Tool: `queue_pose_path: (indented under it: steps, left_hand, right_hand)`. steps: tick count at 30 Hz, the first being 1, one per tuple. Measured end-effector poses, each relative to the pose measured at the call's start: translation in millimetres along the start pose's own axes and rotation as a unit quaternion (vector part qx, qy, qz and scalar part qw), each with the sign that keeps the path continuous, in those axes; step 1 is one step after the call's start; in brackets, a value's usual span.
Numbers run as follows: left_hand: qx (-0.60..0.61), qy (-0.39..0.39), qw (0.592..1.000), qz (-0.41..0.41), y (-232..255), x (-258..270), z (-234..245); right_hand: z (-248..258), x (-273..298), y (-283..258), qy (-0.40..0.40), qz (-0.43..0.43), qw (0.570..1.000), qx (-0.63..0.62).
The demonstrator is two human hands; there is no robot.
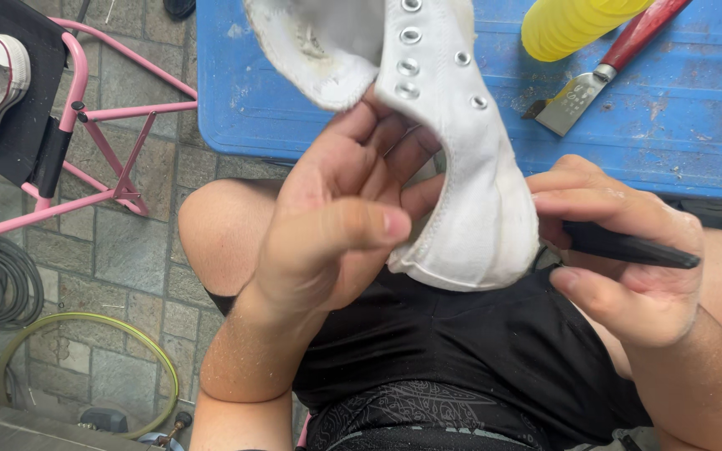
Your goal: The person applies adhesive from a yellow bottle to the edge of a white canvas shoe, uses a black brush to spread the adhesive, and presses the fabric down against the sole.
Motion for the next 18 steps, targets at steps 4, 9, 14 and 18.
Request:
queue_pose_path:
  steps: [4, 9, 14, 18]
  left_hand:
    - [-0.045, -0.006, 0.999, 0.020, 11, 11, -20]
    - [-0.124, -0.017, 0.992, 0.030, 17, 19, -36]
    - [-0.173, -0.013, 0.984, 0.035, 14, 25, -35]
    - [-0.273, -0.016, 0.962, -0.010, 16, 29, -29]
  right_hand:
    - [5, 11, -3, -0.002, -0.018, 0.996, -0.087]
    - [9, 14, -8, 0.024, -0.044, 0.993, -0.106]
    - [2, 13, -17, 0.035, -0.039, 0.988, -0.144]
    - [-4, 9, -29, 0.027, -0.022, 0.993, -0.114]
Point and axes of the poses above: each hand's wrist, its own x-axis away from the middle knuckle, its own z-axis out of the back of the hand, y = z × x, the point moved 7 cm from there along -x, towards the middle knuckle, and after that the axes turned 2 degrees about -x, right-handed, at the moved point
